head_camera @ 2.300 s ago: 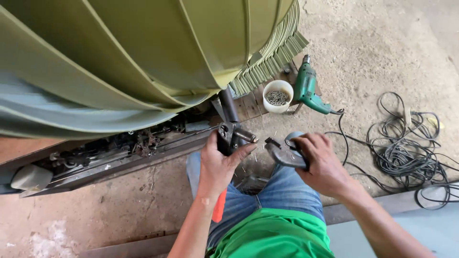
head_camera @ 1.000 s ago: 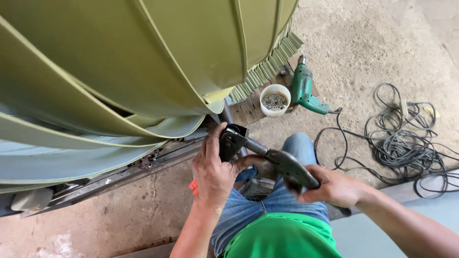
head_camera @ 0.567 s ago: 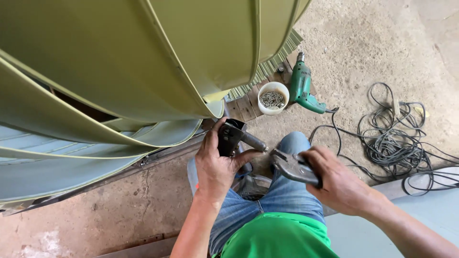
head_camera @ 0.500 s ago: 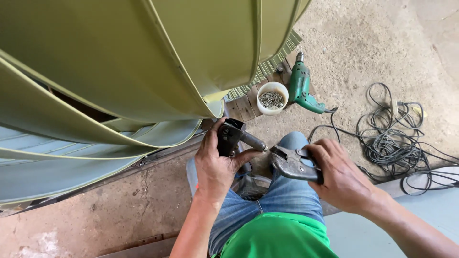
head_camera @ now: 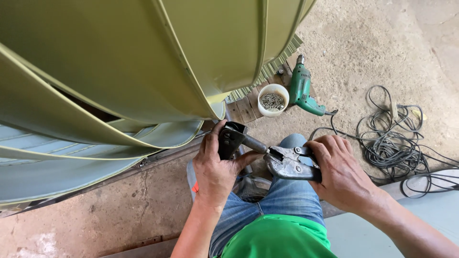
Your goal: The person sits on the floor beside a large yellow spiral metal screw and fastens its edge to a metal bar. They drill holes with a green electric drill, take rivets from a bowl, set rivets with a blue rivet gun, retrieve a hand riveter from a metal toolbox, and continue crimping rivets along the spiral edge.
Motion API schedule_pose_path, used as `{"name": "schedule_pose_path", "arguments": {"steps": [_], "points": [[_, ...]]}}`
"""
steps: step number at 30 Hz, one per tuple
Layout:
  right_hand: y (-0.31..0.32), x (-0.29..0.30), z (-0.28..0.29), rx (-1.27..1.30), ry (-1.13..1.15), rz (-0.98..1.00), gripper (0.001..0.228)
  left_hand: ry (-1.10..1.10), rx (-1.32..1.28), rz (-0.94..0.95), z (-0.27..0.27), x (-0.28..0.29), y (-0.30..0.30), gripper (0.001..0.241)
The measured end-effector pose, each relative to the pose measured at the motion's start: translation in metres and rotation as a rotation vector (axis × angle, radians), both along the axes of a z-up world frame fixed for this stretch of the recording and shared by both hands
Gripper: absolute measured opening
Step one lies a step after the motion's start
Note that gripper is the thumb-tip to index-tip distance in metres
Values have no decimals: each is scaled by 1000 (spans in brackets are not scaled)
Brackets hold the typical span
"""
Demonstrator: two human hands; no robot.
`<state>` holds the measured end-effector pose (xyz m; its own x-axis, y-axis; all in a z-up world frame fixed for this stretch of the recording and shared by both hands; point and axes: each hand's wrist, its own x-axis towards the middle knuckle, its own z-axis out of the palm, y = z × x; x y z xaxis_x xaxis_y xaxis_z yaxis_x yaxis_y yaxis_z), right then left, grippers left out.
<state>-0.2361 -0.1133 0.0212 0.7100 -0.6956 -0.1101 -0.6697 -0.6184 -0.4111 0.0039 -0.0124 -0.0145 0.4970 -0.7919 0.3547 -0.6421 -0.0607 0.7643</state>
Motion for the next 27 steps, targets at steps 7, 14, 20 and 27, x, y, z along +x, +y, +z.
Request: {"name": "schedule_pose_path", "arguments": {"steps": [7, 14, 20, 27], "points": [[-2, -5, -7, -15, 13, 25, 66, -42, -29, -2, 0, -1, 0, 91], [9, -31, -52, 1629, -496, 131, 43, -61, -145, -75, -8, 3, -8, 97], [6, -21, -34, 1482, -457, 57, 48, -20, -125, -53, -8, 2, -12, 94], [-2, -18, -12, 232, -56, -32, 62, -34, -94, -25, -7, -3, -13, 92]]}}
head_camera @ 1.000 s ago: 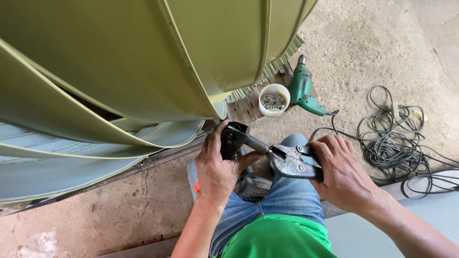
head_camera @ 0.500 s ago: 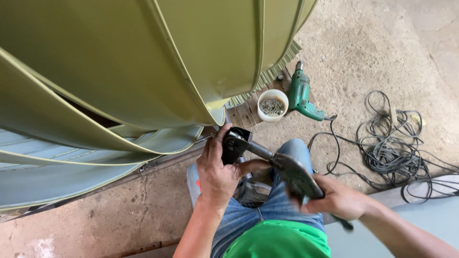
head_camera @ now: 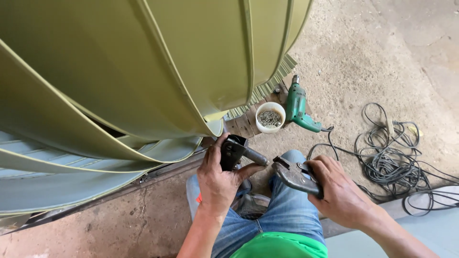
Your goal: The person sits on the floor beside a large yellow spiral metal screw and fastens its edge to a metal bar. They drill holes with a green electric drill, take rivets from a bowl, set rivets with a blue rivet gun, retrieve a hand riveter from a metal toolbox, and continue crimping rivets along the spiral edge.
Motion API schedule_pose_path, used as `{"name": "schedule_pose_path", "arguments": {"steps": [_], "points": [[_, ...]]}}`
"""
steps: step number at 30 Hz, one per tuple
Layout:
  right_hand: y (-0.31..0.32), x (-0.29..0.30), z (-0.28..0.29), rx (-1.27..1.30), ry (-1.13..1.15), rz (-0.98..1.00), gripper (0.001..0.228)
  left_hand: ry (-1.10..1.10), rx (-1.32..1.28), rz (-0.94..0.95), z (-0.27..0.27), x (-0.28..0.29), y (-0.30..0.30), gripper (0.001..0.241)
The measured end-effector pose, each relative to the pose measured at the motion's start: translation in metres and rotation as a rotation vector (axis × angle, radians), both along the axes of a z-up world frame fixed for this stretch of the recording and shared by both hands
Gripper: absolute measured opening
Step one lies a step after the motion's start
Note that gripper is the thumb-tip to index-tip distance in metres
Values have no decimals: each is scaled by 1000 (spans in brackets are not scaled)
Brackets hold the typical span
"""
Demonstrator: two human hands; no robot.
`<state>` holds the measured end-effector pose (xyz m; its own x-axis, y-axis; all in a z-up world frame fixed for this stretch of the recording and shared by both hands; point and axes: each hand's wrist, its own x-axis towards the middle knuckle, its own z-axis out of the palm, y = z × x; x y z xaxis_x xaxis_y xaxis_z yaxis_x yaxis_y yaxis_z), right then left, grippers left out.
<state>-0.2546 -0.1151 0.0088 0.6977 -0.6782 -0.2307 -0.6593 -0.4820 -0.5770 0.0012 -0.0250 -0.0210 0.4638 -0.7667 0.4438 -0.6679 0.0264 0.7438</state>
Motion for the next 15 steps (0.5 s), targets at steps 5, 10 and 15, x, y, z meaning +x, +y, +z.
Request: {"name": "schedule_pose_path", "arguments": {"steps": [5, 10, 15], "points": [[0, 6, 9, -67, 64, 29, 68, 35, 24, 8, 0, -5, -2, 91], [3, 7, 11, -202, 32, 37, 72, -29, 4, 11, 7, -3, 0, 91], [2, 7, 10, -280, 10, 27, 73, -71, 10, 24, 5, -2, 2, 91]]}}
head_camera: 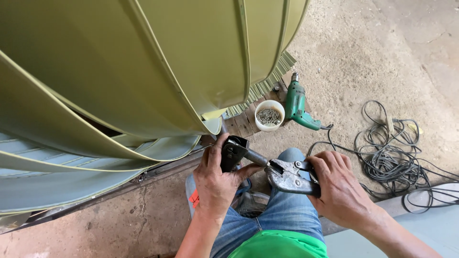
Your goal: The person sits on the floor beside a large yellow spiral metal screw and fastens its edge to a metal bar. They drill holes with a green electric drill, take rivets from a bowl, set rivets with a blue rivet gun, retrieve a hand riveter from a metal toolbox, and continue crimping rivets along the spiral edge.
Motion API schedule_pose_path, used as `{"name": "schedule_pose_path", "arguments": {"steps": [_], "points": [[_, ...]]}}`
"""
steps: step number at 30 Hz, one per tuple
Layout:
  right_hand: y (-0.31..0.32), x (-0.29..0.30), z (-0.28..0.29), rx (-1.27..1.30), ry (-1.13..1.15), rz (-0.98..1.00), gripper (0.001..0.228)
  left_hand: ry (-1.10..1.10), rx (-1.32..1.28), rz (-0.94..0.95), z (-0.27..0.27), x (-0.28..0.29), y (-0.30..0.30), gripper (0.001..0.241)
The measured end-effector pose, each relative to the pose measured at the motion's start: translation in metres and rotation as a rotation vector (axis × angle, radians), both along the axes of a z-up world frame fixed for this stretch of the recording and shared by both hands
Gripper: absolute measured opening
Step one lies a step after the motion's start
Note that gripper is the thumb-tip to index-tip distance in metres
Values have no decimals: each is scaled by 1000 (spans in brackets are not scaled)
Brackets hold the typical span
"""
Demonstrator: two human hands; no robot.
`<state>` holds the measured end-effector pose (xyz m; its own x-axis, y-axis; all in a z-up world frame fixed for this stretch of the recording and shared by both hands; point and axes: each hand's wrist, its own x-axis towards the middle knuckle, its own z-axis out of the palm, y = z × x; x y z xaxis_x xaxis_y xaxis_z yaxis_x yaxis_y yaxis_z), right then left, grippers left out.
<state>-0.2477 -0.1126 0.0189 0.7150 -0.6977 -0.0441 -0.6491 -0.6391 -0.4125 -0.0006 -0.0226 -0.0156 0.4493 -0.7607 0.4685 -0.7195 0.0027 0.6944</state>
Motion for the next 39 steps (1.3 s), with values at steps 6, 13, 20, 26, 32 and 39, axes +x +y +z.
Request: {"name": "schedule_pose_path", "arguments": {"steps": [6, 13, 20, 26, 32, 39], "points": [[-3, -7, -12, -26, -9, 14, 70, -12, -3, -8, 1, -1, 0, 91], [-2, -21, -40, 1610, -394, 106, 49, 79, 1, -129, -11, 3, -5, 95], [7, -21, -19, 1014, -71, -108, 48, 149, -4, -71, -15, 5, -1, 94], [-3, -2, -3, 247, 60, 16, 60, 158, -3, -67, -13, 3, -3, 91], [-4, 4, 3, 102, 49, 29, 65, 121, 12, -60, -11, 4, -1, 94], [-6, -2, -8, 119, 109, 13, 63, 63, -11, -65, -7, 4, -1, 92]]}}
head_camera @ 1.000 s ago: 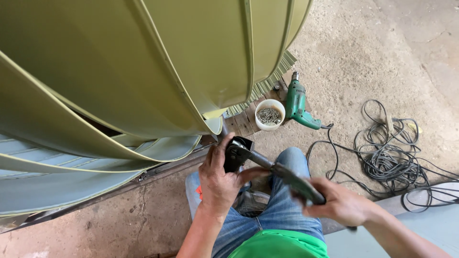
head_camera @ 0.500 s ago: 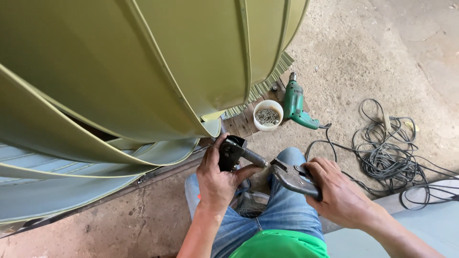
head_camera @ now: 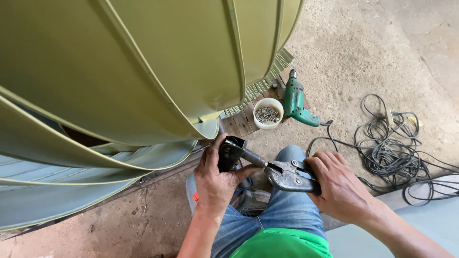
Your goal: The person sits on the floor beside a large yellow spiral metal screw and fastens its edge to a metal bar. They drill holes with a green electric drill, take rivets from a bowl, set rivets with a blue rivet gun, retrieve a hand riveter from a metal toolbox, and continue crimping rivets along the spiral edge.
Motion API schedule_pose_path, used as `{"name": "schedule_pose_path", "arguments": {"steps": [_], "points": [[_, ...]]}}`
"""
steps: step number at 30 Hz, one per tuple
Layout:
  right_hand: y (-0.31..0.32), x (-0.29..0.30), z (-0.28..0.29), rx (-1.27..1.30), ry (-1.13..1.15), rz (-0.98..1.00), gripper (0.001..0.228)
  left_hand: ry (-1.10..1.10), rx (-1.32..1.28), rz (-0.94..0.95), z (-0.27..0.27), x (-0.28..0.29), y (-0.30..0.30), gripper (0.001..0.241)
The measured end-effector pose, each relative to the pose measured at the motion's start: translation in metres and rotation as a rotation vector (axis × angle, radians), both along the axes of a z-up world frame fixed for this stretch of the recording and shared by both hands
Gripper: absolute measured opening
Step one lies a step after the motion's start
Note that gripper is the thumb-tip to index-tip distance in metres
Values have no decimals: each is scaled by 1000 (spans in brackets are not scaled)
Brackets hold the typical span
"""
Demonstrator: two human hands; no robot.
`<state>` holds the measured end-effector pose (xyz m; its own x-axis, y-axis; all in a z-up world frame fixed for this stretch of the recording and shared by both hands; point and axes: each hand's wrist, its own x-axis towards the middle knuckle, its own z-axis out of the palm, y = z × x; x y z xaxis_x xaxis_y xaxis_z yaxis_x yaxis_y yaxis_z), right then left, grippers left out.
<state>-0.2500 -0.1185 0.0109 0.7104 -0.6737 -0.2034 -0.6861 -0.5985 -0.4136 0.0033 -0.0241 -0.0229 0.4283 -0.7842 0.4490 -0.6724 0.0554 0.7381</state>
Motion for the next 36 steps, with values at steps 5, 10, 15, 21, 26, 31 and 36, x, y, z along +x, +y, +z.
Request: {"name": "schedule_pose_path", "arguments": {"steps": [5, 10, 15, 21, 26, 31, 36], "points": [[2, -12, -22, 28, -111, -67, 51, -22, -3, 3, 1, -2, -3, 90], [9, -18, -36, 463, -165, -186, 36, -7, 4, 10, -6, -3, -7, 91], [26, -28, -87, 1186, -659, -463, 30, 62, 36, 2, -10, -6, -12, 91], [29, -17, -78, 1410, -801, -550, 27, 56, 50, -12, -10, -9, -15, 90], [21, -19, -71, 1400, -754, -458, 34, 25, 58, 20, -11, -4, -16, 90], [31, -26, -72, 1294, -644, -459, 47, 85, 159, 31, -8, -4, -8, 89], [26, -19, -53, 1472, -1153, -426, 47, 52, 103, 39, -3, -5, -8, 90]]}}
